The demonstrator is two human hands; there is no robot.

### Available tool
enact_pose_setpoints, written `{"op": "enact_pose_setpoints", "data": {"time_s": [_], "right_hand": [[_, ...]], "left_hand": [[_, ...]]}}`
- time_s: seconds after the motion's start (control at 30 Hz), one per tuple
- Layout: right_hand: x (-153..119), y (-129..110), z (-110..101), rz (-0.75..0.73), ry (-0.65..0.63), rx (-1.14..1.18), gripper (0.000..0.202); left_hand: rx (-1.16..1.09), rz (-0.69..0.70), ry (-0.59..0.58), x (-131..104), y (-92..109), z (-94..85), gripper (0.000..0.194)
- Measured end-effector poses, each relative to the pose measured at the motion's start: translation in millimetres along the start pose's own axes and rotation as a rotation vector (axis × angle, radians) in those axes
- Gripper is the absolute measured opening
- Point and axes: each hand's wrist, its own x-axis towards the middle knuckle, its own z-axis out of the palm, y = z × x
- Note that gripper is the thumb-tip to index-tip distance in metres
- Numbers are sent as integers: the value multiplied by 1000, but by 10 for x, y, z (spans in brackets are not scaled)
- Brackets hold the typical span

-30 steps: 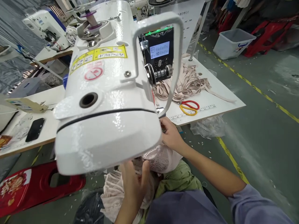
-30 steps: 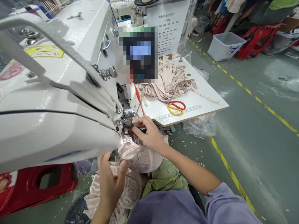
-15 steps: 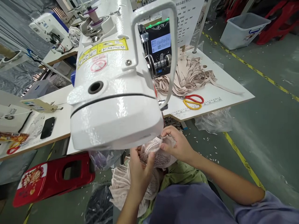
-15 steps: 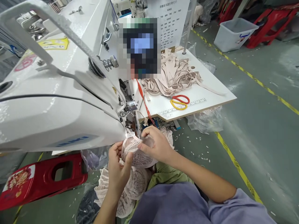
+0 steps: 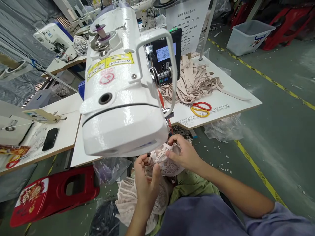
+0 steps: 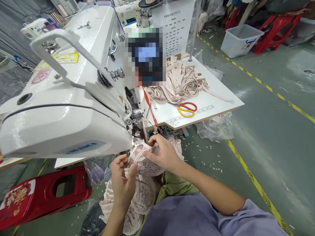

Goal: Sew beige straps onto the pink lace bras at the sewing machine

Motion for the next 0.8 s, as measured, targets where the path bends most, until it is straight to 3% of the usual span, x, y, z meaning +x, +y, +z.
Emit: {"op": "enact_pose_setpoints", "data": {"time_s": [0.13, 0.33, 0.47, 0.6, 0.8], "right_hand": [[40, -6, 65, 66, -3, 30, 31], [37, -30, 66, 211, -63, 267, 35], [-125, -99, -101, 314, -165, 413, 32], [-321, -123, -245, 360, -180, 418, 33], [-502, -145, -332, 305, -192, 338, 29]], "left_hand": [[-142, -100, -34, 26, 25, 1, 43], [-254, -203, 20, -7, 225, 34, 39], [-342, -222, -123, -116, 342, 18, 36], [-366, -221, -199, -213, 393, -1, 36], [-472, -373, -397, -198, 320, 8, 49]]}}
